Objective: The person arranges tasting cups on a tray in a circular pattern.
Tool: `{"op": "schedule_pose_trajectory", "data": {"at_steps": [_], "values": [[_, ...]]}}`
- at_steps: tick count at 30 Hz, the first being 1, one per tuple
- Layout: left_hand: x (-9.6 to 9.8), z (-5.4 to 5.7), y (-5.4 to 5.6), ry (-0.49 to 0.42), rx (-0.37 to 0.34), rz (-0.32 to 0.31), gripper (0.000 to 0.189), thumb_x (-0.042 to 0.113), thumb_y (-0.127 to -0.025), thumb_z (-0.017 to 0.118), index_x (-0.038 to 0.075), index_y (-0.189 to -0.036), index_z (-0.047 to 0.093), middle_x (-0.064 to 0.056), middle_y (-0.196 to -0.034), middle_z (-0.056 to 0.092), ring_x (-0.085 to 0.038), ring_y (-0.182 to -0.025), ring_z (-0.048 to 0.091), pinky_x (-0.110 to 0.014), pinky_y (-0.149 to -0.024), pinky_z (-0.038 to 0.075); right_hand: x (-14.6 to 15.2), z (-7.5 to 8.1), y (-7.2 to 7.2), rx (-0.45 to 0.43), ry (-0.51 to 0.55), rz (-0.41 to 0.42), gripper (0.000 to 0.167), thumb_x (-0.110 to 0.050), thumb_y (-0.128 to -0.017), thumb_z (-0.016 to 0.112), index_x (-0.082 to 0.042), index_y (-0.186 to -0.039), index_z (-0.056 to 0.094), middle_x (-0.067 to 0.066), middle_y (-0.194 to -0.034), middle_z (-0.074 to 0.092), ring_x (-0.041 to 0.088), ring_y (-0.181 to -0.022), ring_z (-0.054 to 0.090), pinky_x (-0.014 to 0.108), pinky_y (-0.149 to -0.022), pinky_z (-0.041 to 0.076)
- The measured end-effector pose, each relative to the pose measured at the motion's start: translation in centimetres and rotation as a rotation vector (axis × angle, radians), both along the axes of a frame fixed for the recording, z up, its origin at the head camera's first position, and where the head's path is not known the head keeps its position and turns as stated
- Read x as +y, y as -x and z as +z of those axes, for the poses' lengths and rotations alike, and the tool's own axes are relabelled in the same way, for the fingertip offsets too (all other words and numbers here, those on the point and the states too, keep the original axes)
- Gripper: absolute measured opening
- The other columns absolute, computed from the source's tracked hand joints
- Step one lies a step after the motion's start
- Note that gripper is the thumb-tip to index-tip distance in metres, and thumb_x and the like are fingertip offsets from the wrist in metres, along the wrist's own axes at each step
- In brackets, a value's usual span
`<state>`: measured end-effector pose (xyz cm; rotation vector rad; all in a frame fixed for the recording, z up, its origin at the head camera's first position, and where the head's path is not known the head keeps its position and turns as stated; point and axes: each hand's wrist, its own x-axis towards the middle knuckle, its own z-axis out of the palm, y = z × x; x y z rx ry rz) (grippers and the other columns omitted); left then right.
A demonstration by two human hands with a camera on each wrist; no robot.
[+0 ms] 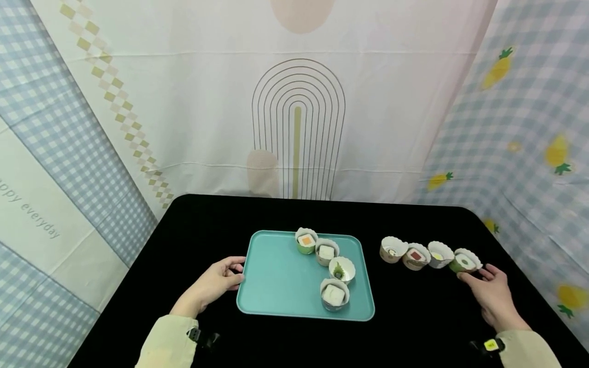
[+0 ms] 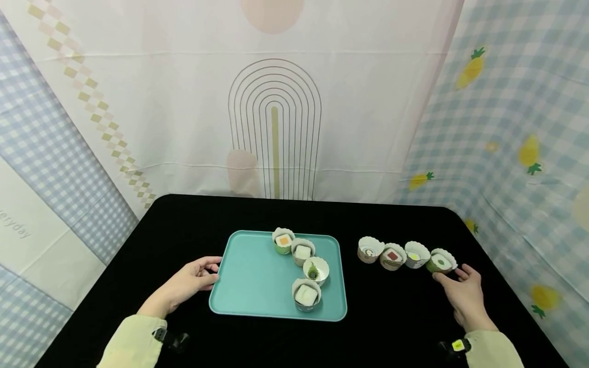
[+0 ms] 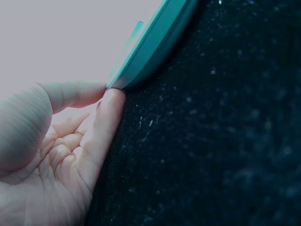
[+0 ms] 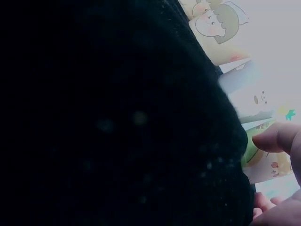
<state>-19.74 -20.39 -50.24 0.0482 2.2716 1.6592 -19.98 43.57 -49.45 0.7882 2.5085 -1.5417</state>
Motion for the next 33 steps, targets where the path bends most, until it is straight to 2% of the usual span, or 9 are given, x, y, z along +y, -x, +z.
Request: {"op": "schedule_pose_trajectory", "data": {"at_steps": [2,5,8,11,16,19,23,25,33], "values": [[-0.1,-0.1,-0.1,0.001,0.003,0.002,0.05,0.01,-0.103,0.064,0.006,-0.152,0.052,-0.013,-0.124,0.057,-0.021,-0.098,0.064,-0.039,-0.091,0.061,-0.2,-0.2,0.0,0.023,-0.023,0.006,0.099,-0.035,-0.106,0.057,0.006,-0.163,-0.013,0.035,-0.17,0.003,0.048,-0.151,0.028,0.007,-0.07,0.044],[-0.1,-0.1,-0.1,0.001,0.007,0.0,0.05,0.01,-0.103,0.064,0.006,-0.152,0.052,-0.013,-0.124,0.057,-0.021,-0.098,0.064,-0.039,-0.091,0.061,-0.4,-0.6,0.1,0.064,-0.059,0.011,0.092,-0.031,-0.106,0.059,0.01,-0.163,0.0,0.037,-0.161,0.026,0.022,-0.122,0.055,0.007,-0.068,0.048],[-0.2,-0.1,-0.1,0.002,0.007,-0.001,0.05,0.011,-0.103,0.065,0.007,-0.152,0.052,-0.013,-0.124,0.057,-0.021,-0.098,0.064,-0.039,-0.091,0.061,-0.6,-0.8,0.1,0.086,-0.095,0.015,0.087,-0.032,-0.105,0.062,0.011,-0.162,0.013,0.029,-0.149,0.04,-0.007,-0.091,0.051,0.01,-0.07,0.051],[-0.2,-0.1,0.0,0.002,0.007,0.001,0.049,0.011,-0.103,0.065,0.007,-0.151,0.053,-0.013,-0.124,0.057,-0.021,-0.098,0.064,-0.039,-0.091,0.061,-0.7,-0.9,0.2,0.083,-0.122,0.025,0.085,-0.035,-0.104,0.062,0.011,-0.161,0.019,0.025,-0.145,0.043,-0.015,-0.083,0.045,0.012,-0.069,0.051],[-0.1,-0.3,0.1,-0.007,0.002,0.001,0.05,0.01,-0.103,0.065,0.007,-0.151,0.053,-0.013,-0.123,0.057,-0.022,-0.098,0.063,-0.039,-0.091,0.061,-0.4,-0.6,0.4,0.047,-0.143,0.068,0.089,-0.043,-0.104,0.061,0.012,-0.161,0.018,0.031,-0.15,0.038,-0.006,-0.088,0.049,0.014,-0.069,0.052],[-0.1,-0.2,0.1,-0.01,-0.002,-0.002,0.05,0.011,-0.103,0.065,0.007,-0.152,0.052,-0.013,-0.122,0.057,-0.022,-0.098,0.063,-0.039,-0.091,0.061,-0.4,-0.4,0.5,0.026,-0.154,0.095,0.092,-0.047,-0.104,0.06,0.011,-0.162,0.017,0.035,-0.154,0.034,0.022,-0.114,0.057,0.031,-0.09,0.056],[0.0,-0.1,-0.1,-0.006,-0.005,-0.006,0.05,0.011,-0.103,0.065,0.006,-0.152,0.052,-0.013,-0.122,0.057,-0.022,-0.097,0.063,-0.04,-0.091,0.061,-0.3,-0.2,0.5,-0.001,-0.136,0.115,0.093,-0.049,-0.104,0.059,0.009,-0.162,0.017,0.039,-0.159,0.021,0.065,-0.145,0.01,0.076,-0.114,0.023],[0.0,0.0,-0.1,-0.002,-0.006,-0.002,0.05,0.011,-0.103,0.065,0.007,-0.151,0.053,-0.013,-0.122,0.057,-0.022,-0.097,0.063,-0.04,-0.091,0.061,-0.3,-0.1,0.5,-0.012,-0.121,0.131,0.091,-0.05,-0.104,0.058,0.009,-0.161,0.018,0.041,-0.158,0.018,0.07,-0.143,-0.004,0.083,-0.11,0.012],[-0.2,0.0,0.0,-0.006,0.002,-0.001,0.05,0.012,-0.103,0.065,0.008,-0.152,0.052,-0.013,-0.125,0.057,-0.022,-0.098,0.064,-0.04,-0.091,0.061,-0.4,0.4,0.8,-0.016,-0.114,0.147,0.094,-0.057,-0.103,0.057,0.01,-0.159,0.022,0.042,-0.155,0.019,0.073,-0.14,-0.005,0.082,-0.11,0.016]]}}
